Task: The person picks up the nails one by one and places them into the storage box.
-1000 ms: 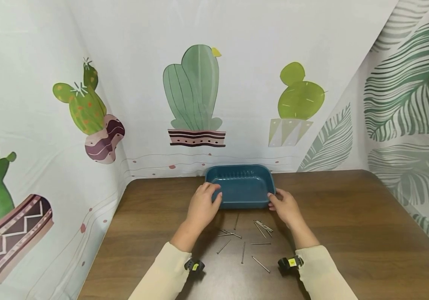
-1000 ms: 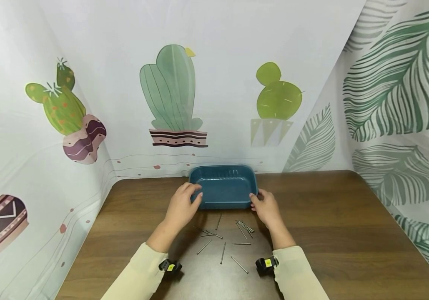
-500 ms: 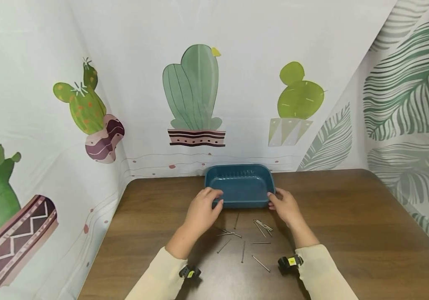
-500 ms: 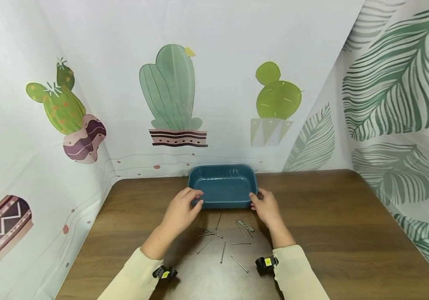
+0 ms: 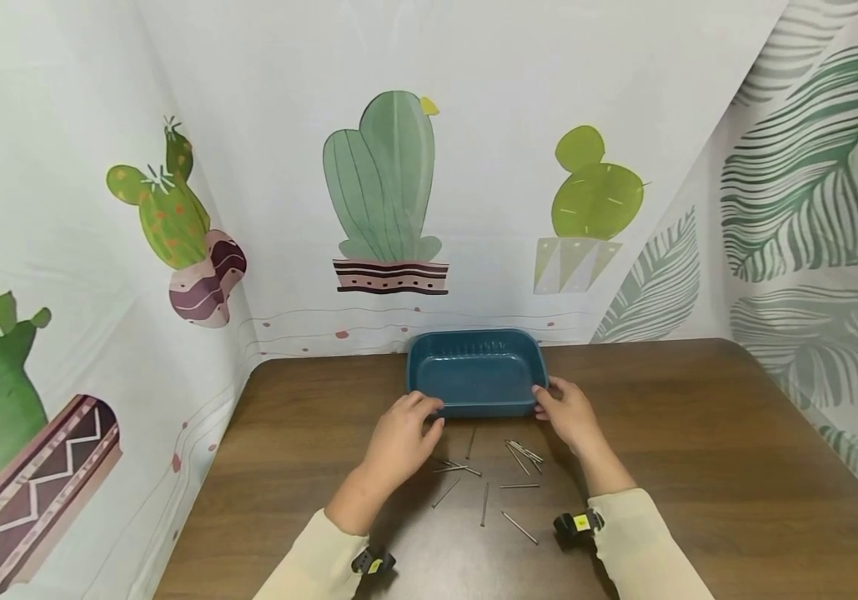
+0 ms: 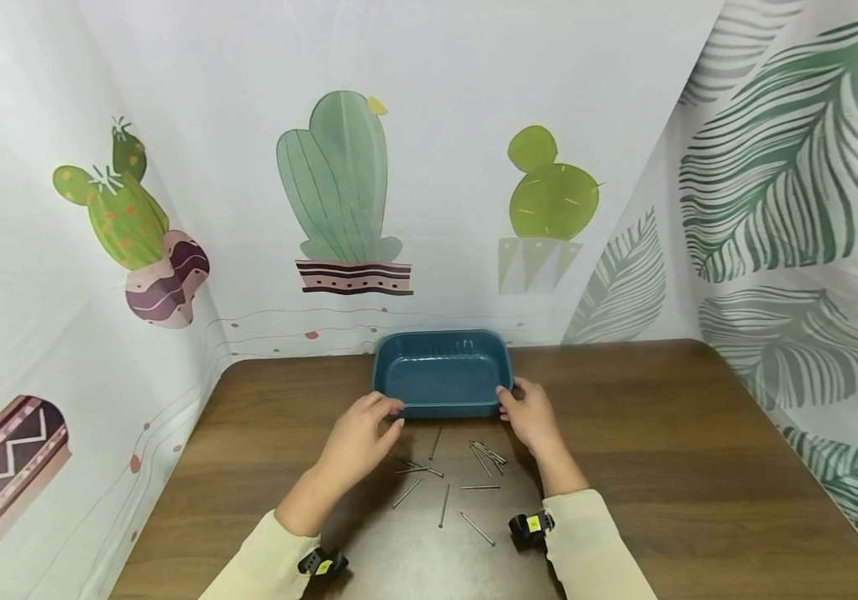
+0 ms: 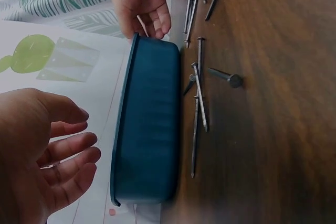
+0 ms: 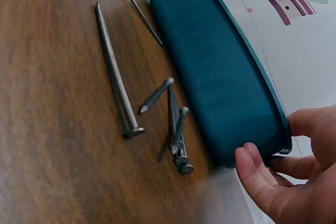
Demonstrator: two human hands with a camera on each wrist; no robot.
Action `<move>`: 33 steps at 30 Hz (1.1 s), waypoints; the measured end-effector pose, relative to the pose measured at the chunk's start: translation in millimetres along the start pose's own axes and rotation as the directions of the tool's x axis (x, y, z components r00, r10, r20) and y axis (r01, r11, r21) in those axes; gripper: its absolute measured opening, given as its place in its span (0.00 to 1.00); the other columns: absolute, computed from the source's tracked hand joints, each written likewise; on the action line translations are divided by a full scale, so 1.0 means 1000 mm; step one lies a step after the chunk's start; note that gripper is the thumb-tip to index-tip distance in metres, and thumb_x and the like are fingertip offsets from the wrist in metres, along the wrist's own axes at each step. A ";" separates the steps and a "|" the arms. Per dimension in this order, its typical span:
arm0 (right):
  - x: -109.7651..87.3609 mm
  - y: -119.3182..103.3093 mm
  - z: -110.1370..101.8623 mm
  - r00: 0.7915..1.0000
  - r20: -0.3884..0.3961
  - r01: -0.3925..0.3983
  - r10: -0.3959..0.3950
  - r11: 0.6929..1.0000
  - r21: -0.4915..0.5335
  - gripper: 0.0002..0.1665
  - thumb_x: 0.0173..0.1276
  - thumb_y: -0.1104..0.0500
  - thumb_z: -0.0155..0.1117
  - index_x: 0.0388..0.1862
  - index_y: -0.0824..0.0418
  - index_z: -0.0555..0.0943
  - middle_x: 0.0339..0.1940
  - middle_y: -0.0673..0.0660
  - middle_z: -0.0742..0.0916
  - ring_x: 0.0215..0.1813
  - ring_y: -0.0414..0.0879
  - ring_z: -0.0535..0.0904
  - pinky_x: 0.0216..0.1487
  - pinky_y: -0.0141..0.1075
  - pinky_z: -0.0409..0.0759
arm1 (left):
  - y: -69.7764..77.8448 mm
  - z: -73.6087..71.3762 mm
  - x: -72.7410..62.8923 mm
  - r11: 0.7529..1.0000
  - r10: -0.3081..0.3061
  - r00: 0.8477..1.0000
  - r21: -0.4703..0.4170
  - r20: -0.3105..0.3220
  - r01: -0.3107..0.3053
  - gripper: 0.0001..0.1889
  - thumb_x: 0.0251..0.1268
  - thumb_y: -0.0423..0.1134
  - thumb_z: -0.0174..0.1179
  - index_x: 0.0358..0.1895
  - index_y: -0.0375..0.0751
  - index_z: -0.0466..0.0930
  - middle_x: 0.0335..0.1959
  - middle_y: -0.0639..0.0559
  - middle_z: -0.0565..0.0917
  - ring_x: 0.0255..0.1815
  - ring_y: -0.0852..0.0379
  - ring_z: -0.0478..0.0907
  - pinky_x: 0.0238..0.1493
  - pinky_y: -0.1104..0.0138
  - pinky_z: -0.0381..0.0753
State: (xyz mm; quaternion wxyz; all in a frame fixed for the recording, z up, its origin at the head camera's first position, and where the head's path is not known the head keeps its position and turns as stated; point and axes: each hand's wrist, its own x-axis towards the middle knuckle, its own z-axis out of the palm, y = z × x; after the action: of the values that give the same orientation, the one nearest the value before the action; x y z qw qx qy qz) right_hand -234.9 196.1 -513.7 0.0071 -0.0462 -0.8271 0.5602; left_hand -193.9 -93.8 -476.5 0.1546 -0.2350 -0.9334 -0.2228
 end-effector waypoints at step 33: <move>0.000 -0.001 0.000 1.000 -0.009 -0.009 0.009 1.000 0.002 0.31 0.78 0.60 0.55 0.70 0.80 0.66 0.55 0.79 0.82 0.44 0.62 0.87 0.43 0.39 0.88 | -0.002 0.023 -0.018 0.986 0.098 0.949 0.098 0.301 -0.133 0.05 0.63 0.44 0.69 0.39 0.52 0.87 0.37 0.60 0.82 0.42 0.59 0.83 0.44 0.65 0.84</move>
State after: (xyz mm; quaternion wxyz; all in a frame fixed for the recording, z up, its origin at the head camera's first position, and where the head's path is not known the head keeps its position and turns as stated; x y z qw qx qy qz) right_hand -235.0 195.4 -512.8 0.0081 -0.0524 -0.8262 0.5609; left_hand -183.6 -91.0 -503.8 0.0401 -0.3105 -0.9420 -0.1207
